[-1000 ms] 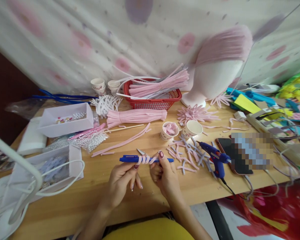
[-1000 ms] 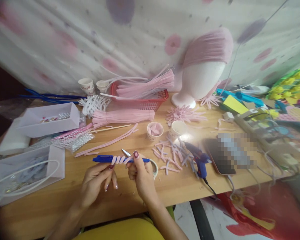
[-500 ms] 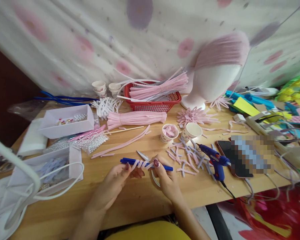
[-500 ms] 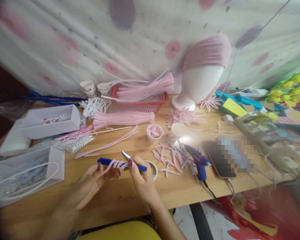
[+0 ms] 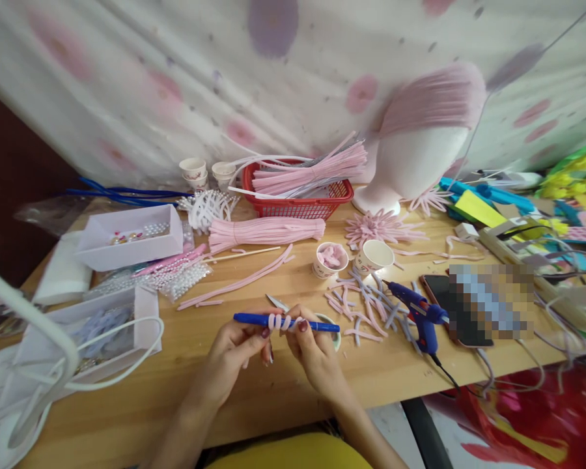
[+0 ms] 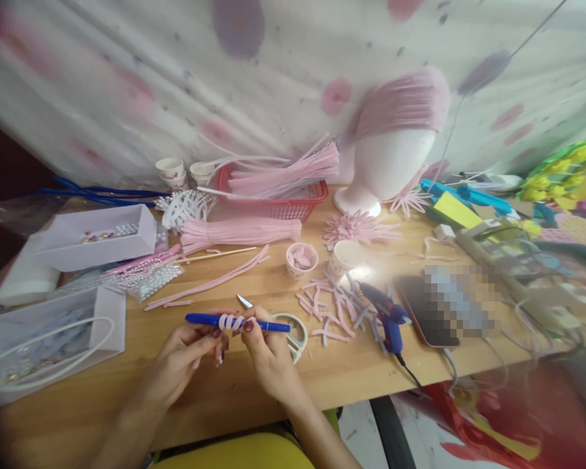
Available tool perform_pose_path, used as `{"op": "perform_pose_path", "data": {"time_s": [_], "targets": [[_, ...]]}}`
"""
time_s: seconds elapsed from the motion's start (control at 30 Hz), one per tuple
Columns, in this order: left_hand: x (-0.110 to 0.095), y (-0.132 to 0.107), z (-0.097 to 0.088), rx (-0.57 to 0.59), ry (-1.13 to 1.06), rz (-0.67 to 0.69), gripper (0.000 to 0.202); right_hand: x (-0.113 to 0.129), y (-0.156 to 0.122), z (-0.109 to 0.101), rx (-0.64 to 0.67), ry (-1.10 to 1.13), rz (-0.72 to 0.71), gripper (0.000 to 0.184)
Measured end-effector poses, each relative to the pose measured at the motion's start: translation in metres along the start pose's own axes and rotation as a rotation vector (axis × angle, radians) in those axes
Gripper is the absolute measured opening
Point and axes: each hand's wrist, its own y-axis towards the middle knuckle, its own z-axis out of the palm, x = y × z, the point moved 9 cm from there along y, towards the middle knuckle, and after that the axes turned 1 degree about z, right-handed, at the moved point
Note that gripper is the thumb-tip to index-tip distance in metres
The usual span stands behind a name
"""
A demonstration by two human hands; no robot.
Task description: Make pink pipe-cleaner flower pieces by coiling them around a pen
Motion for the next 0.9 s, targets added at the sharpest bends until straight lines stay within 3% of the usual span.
{"op": "perform_pose_path", "data": {"time_s": [0.17,0.37,0.5,0.6,0.7,0.9], "targets": [[-0.005,-0.001,0.006,-0.001,0.029,0.044,0.031,-0.005,0.0,0.009,-0.003,0.1,0.078,0.049],[-0.027,-0.005,0.014,0.076,0.335,0.193,0.019,-0.021,-0.003,0.011,-0.113,0.417,0.313,0.058],[-0.044,-0.012,0.017,0.065,0.519,0.427,0.015,-0.023,-0.006,0.029,-0.001,0.744,0.562,0.06],[-0.052,-0.019,0.023,0.09,0.577,0.563,0.013,-0.013,-0.008,0.037,0.111,0.916,0.641,0.058],[-0.051,-0.02,0.024,0.102,0.638,0.578,0.014,-0.007,-0.007,0.038,0.181,1.059,0.659,0.055],[-0.038,-0.013,0.017,0.126,0.684,0.451,0.014,-0.006,-0.001,0.044,0.263,1.184,0.644,0.055]]}}
